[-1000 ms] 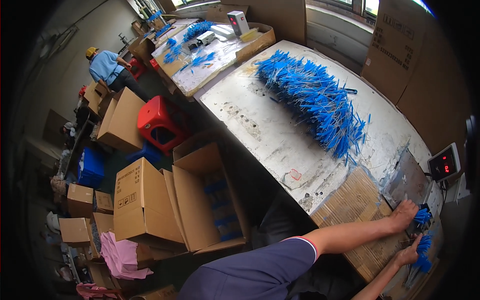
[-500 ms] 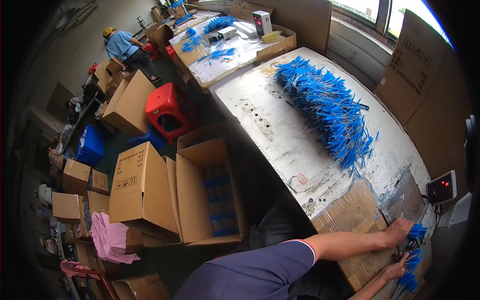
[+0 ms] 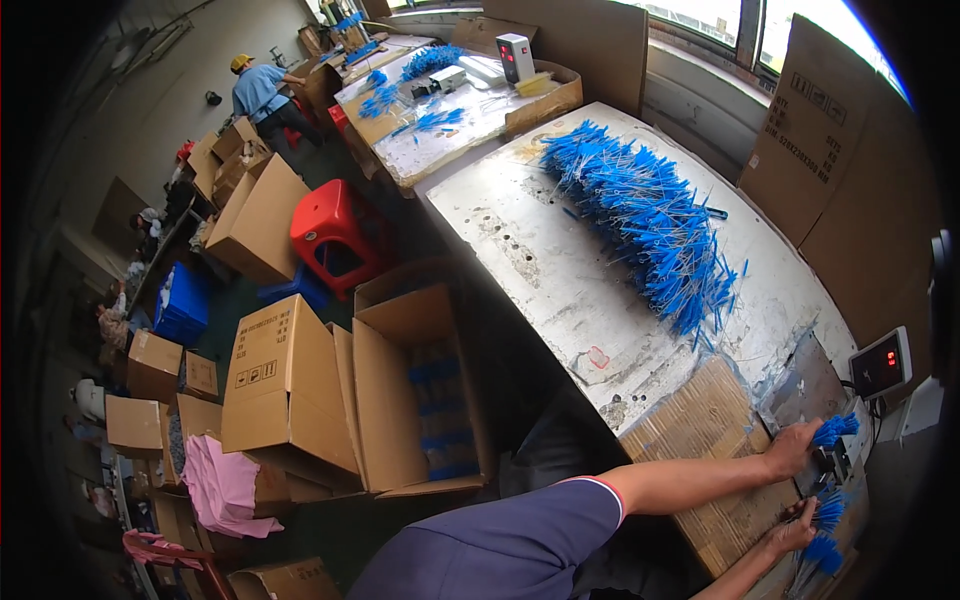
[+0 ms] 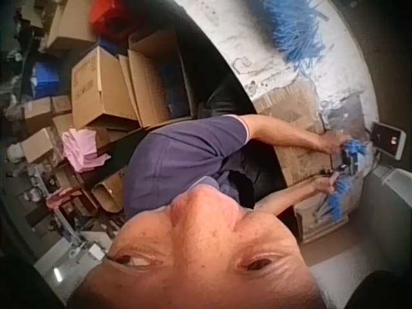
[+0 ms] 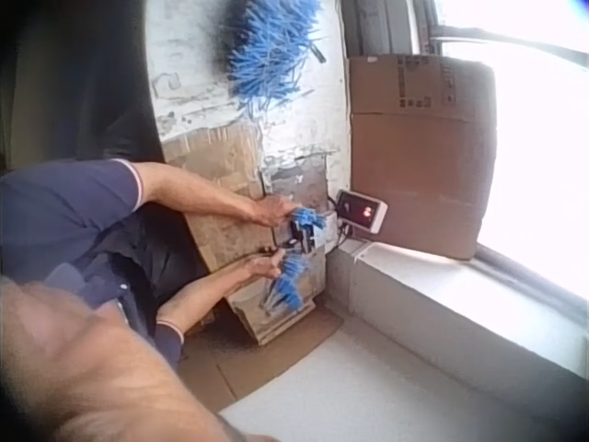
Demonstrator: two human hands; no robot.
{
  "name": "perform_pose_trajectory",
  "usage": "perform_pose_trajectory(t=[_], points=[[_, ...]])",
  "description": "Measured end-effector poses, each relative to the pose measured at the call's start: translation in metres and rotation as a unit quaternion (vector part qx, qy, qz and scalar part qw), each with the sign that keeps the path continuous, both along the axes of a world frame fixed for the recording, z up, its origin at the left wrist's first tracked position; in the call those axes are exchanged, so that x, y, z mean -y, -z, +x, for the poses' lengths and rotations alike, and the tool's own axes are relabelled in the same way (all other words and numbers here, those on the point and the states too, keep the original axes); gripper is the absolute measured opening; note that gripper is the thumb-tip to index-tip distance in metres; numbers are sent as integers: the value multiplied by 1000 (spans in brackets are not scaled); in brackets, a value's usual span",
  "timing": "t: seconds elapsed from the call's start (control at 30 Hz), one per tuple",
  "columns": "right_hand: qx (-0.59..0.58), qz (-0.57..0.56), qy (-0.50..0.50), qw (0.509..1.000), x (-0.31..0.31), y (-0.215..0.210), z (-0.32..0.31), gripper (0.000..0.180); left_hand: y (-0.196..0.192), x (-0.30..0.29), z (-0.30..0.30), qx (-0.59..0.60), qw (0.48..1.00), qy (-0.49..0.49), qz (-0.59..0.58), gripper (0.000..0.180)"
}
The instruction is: Assembling blue plastic brushes using a small mechanical press at a factory workbench.
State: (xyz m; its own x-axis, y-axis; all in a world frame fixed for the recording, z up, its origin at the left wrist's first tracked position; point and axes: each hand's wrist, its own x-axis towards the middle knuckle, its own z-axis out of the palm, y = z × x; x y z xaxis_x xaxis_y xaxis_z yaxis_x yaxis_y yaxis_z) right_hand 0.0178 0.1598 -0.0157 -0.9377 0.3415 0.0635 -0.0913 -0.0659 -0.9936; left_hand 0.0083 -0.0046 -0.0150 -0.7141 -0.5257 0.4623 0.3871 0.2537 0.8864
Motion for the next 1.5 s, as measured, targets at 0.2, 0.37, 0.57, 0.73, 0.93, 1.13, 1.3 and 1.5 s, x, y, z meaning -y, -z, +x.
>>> perform_pose_trajectory(t=[0.2, 0.37, 0.57, 0.73, 0.93, 1.13, 1.3, 1.5], points=[[-62, 14, 18, 998, -29, -8, 18, 13, -10, -26, 6, 22, 999, 33, 34, 33], [10, 6, -41, 999, 27, -36, 19, 14, -9, 24, 8, 113, 992, 2, 48, 15], [25, -8, -59, 998, 16, -42, 12, 18, -26, 24, 7, 91, 985, 39, 140, 16], [7, 5, -29, 1000, 2, -44, 7, 19, -19, 3, 2, 67, 988, 57, 124, 12], [17, -8, 7, 1000, 13, -45, -4, 18, -22, 8, 5, 112, 988, 42, 93, 18], [34, 23, 3, 999, 14, -40, -12, 22, -19, 10, 2, 86, 995, 14, 43, 17], [26, 20, 23, 999, 12, -39, -15, 19, -23, 7, 5, 90, 996, 7, 6, 17], [22, 39, 15, 999, 18, -42, -10, 14, -26, 3, 8, 92, 992, -9, -80, 13]])
